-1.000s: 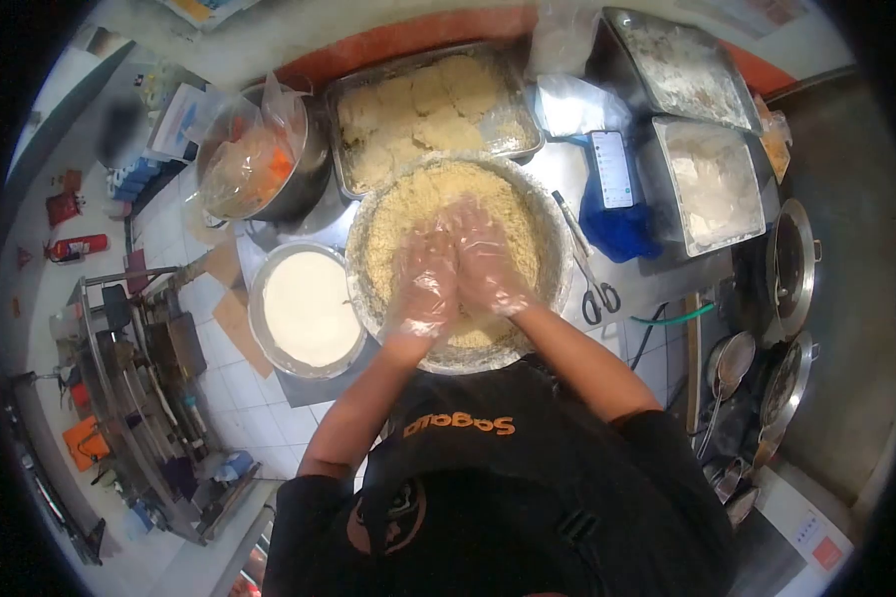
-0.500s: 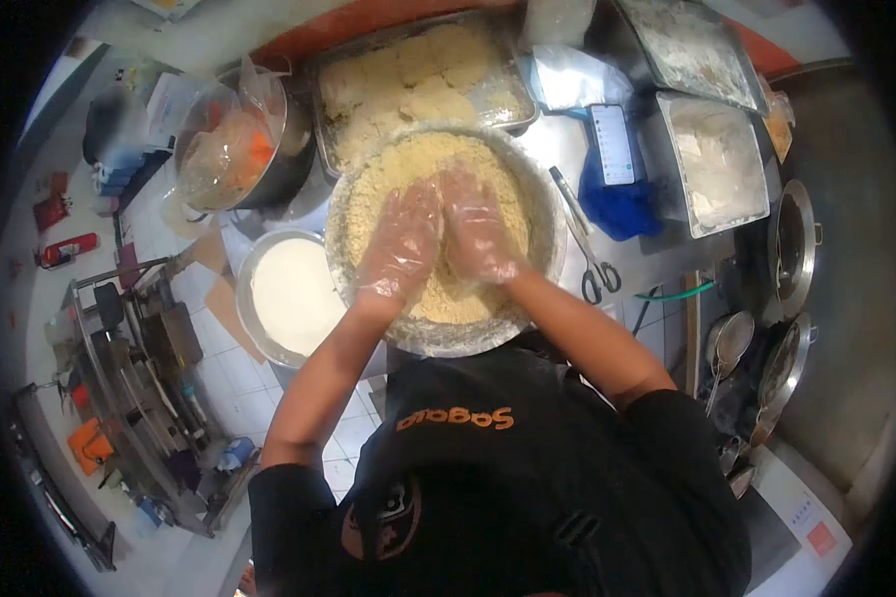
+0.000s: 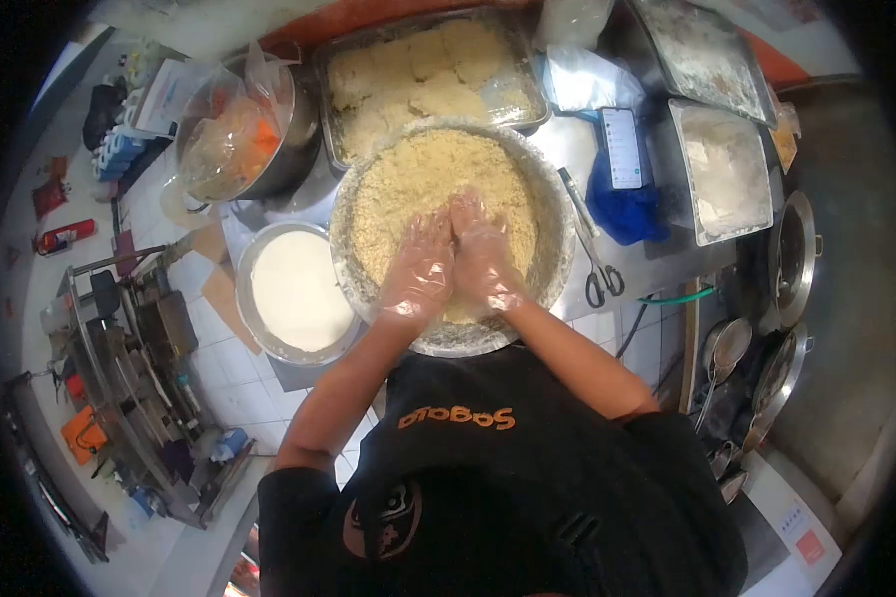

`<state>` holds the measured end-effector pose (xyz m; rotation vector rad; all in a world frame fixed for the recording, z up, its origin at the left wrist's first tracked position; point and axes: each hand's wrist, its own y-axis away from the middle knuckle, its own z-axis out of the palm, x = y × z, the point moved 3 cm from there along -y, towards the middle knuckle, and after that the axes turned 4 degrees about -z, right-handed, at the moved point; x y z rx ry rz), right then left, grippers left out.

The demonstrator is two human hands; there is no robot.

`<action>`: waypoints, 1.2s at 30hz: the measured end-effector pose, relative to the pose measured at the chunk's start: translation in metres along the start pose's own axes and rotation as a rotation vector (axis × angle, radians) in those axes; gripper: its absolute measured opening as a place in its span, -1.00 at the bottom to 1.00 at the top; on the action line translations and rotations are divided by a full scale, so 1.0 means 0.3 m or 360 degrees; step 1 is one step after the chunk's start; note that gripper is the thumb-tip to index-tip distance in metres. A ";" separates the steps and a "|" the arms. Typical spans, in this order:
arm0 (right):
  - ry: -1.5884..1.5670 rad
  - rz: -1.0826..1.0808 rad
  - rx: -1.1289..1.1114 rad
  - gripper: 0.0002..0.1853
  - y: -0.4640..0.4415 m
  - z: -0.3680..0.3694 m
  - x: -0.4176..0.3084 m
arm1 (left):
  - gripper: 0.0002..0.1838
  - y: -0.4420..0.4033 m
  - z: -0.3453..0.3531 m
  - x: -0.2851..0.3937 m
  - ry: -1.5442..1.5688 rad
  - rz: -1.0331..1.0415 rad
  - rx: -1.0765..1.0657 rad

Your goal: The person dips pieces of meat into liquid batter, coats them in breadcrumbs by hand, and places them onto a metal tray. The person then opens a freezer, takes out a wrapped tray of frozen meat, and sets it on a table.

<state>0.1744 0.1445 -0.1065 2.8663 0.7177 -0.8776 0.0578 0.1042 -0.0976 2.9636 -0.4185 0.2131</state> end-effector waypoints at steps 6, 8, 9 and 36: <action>-0.0581 0.0902 -0.0206 -0.72 0.026 0.044 0.068 | -0.42 0.083 -0.131 -0.052 0.0325 -0.0232 0.0293; -0.1457 0.1597 -0.0112 -0.80 -0.015 0.035 -0.016 | -0.41 0.114 -0.149 -0.062 0.0557 -0.0324 0.0367; -0.1691 0.1664 -0.0011 -0.79 -0.025 0.078 -0.002 | -0.40 0.127 -0.160 -0.068 0.0672 -0.0374 0.0411; 0.0507 0.0460 -0.0670 -0.58 0.092 -0.040 0.010 | -0.74 0.229 0.072 0.080 0.3240 -0.1939 0.0271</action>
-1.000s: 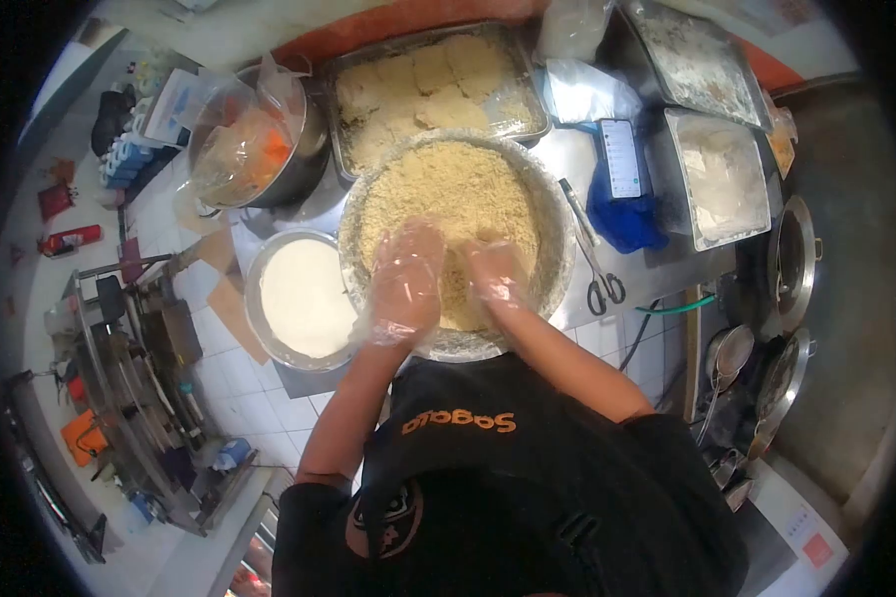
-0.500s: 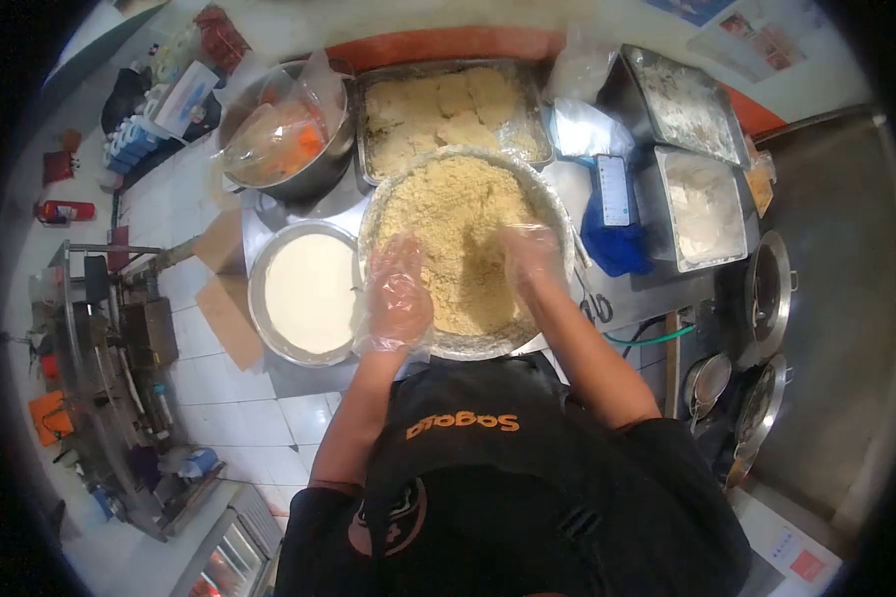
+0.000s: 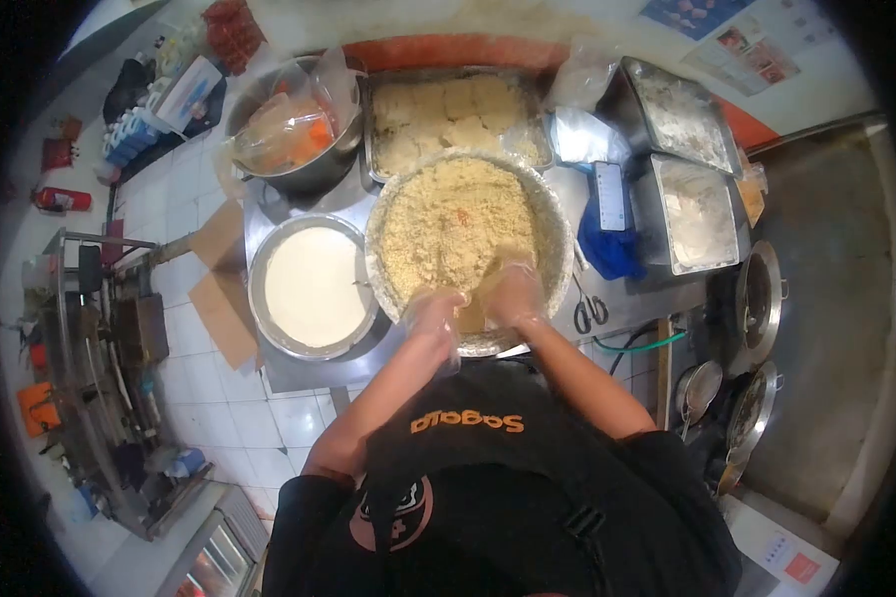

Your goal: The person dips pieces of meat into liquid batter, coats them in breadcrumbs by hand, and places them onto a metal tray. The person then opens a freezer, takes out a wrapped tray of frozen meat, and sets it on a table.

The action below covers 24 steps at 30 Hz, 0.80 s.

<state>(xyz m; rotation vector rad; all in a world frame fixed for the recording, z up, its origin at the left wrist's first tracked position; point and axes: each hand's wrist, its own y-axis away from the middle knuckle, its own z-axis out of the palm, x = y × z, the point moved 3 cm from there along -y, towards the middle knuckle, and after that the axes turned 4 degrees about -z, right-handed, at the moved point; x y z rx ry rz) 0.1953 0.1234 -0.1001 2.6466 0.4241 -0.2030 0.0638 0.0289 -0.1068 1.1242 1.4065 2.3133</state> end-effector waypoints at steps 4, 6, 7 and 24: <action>-0.0046 -0.0046 -0.0414 -0.54 0.002 0.018 -0.034 | -0.80 -0.044 0.082 -0.017 -0.0128 -0.0109 0.0184; -0.0287 0.0199 -0.0322 -0.56 -0.001 0.003 -0.040 | -0.80 -0.086 0.092 -0.025 -0.0256 -0.0180 0.0127; -0.0668 0.0176 -0.0356 -0.63 -0.011 0.021 -0.011 | -0.80 -0.102 0.088 -0.028 -0.0397 -0.0138 0.0099; -0.1762 0.0374 -0.0634 -0.61 -0.027 -0.005 0.064 | -0.46 -0.248 -0.076 -0.107 -0.1560 0.0391 -0.0270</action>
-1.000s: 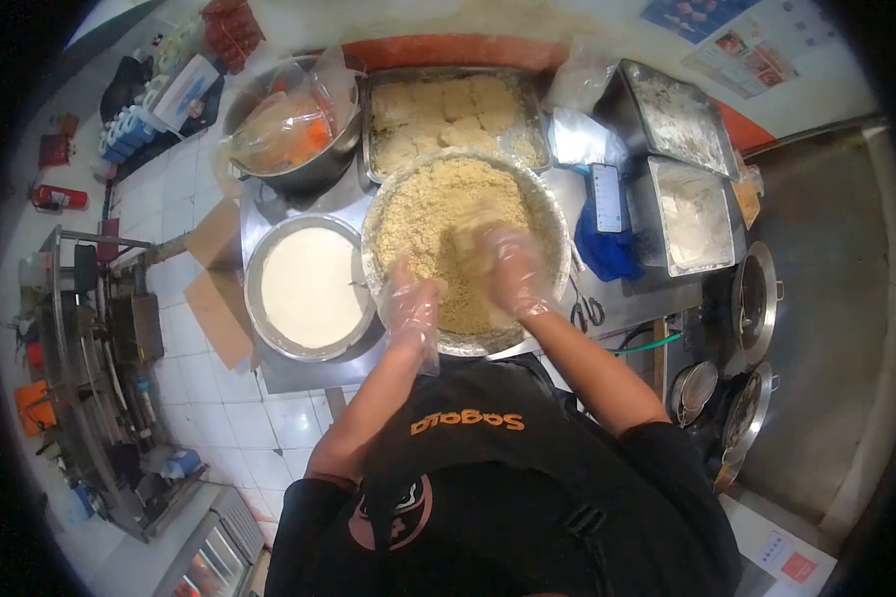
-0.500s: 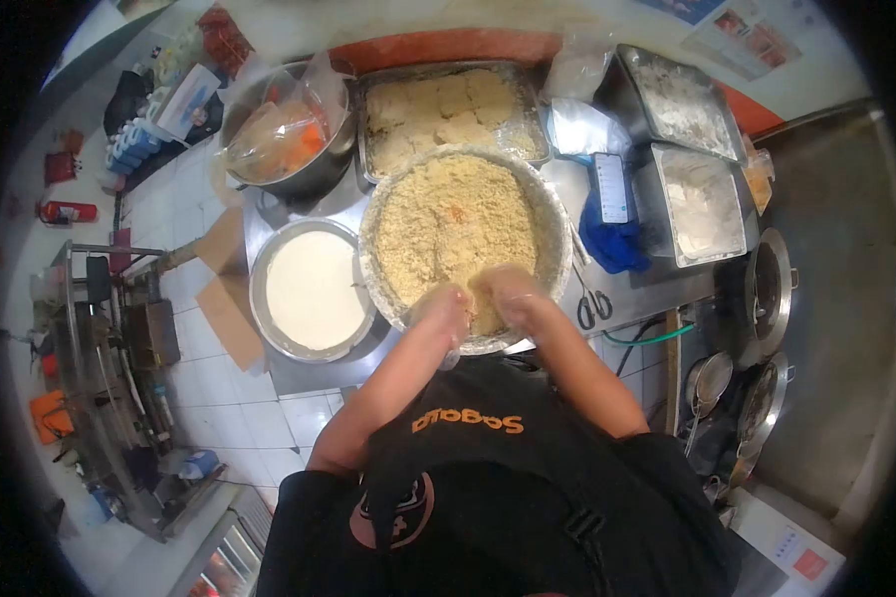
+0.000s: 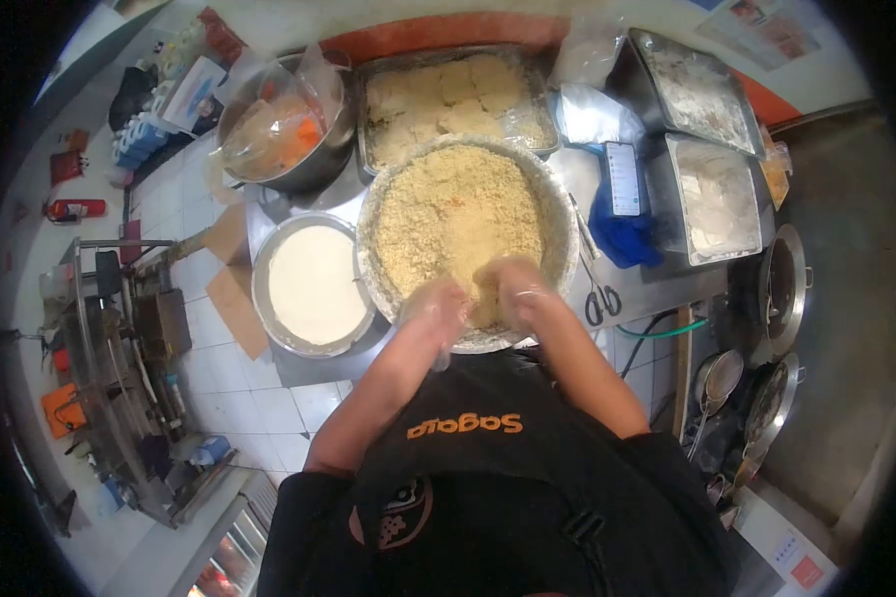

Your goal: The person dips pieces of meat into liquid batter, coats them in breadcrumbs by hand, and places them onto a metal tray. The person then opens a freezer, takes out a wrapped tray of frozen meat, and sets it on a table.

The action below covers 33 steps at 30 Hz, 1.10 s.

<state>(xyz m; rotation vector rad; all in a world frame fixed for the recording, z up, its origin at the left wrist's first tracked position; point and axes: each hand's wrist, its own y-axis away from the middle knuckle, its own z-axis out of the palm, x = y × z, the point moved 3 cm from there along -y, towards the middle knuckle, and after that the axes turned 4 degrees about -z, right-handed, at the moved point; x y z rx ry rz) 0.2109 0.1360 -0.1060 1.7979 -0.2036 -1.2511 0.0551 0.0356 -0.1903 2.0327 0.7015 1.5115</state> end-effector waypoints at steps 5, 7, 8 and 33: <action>0.0186 -0.0628 0.0245 -0.35 0.029 -0.075 -0.074 | -0.53 0.119 -0.119 0.200 0.0196 0.0666 0.0497; 0.1785 -0.1345 0.0596 -0.28 -0.062 -0.007 -0.025 | -0.44 0.098 -0.123 0.255 -0.0517 0.0761 0.0581; 0.1898 -0.1168 0.0471 -0.25 -0.065 0.038 -0.041 | -0.40 0.115 -0.123 0.295 -0.1137 0.0833 0.0581; 0.1176 -0.1063 0.1062 -0.12 -0.177 0.223 -0.252 | -0.34 0.187 -0.168 0.205 -0.1339 0.0849 0.1021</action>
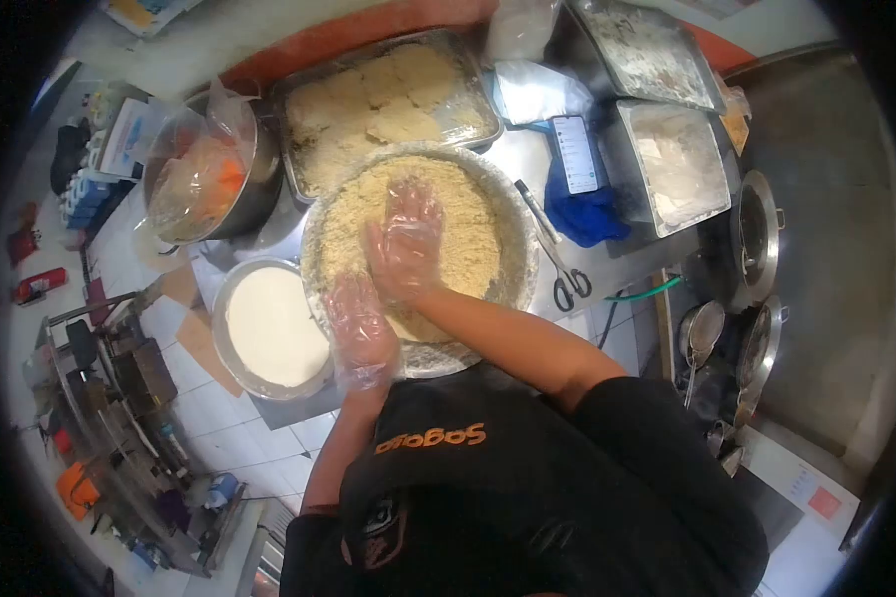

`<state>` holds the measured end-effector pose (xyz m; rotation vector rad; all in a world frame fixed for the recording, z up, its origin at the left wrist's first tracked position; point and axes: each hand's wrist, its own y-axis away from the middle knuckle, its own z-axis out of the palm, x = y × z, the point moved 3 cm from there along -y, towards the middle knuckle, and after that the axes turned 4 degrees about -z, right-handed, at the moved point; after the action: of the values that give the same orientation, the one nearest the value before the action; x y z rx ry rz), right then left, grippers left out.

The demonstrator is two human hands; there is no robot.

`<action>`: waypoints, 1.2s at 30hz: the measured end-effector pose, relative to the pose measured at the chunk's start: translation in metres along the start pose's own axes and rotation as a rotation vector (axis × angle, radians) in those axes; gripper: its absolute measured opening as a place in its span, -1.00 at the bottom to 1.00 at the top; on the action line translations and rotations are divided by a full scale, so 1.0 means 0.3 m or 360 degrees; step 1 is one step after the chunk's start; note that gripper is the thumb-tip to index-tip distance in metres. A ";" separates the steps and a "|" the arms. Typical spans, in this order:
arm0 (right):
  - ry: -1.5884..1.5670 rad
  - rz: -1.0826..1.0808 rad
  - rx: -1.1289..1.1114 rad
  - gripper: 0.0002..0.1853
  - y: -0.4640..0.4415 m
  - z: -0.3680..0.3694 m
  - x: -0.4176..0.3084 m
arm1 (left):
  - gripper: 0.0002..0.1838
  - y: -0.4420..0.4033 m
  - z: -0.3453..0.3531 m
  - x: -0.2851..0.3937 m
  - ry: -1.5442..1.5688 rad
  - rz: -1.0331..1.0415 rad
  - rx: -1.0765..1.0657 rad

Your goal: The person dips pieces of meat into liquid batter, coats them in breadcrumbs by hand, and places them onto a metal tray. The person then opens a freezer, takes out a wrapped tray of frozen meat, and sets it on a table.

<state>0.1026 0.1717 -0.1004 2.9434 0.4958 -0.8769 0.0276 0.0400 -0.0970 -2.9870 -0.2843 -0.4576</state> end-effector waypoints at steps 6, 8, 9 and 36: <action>0.0305 -0.0004 -0.0005 -0.11 0.006 0.075 0.021 | -0.36 0.046 0.075 -0.046 -0.0291 0.0124 -0.0181; 0.0260 0.0017 0.0000 -0.11 -0.007 0.062 0.008 | -0.39 0.058 0.096 -0.060 -0.0584 0.0196 -0.0363; 0.0200 0.0037 -0.0006 -0.11 -0.016 0.044 0.001 | -0.40 0.031 0.078 -0.052 -0.0464 0.0151 -0.0273; 0.0187 0.0150 0.0620 -0.23 -0.084 0.121 0.116 | -0.41 -0.006 0.058 -0.020 -0.0231 -0.0027 -0.0371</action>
<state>0.1032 0.2014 -0.1481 3.3509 0.2047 -0.8817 0.0264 0.0431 -0.1152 -3.2552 -0.2872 -0.2939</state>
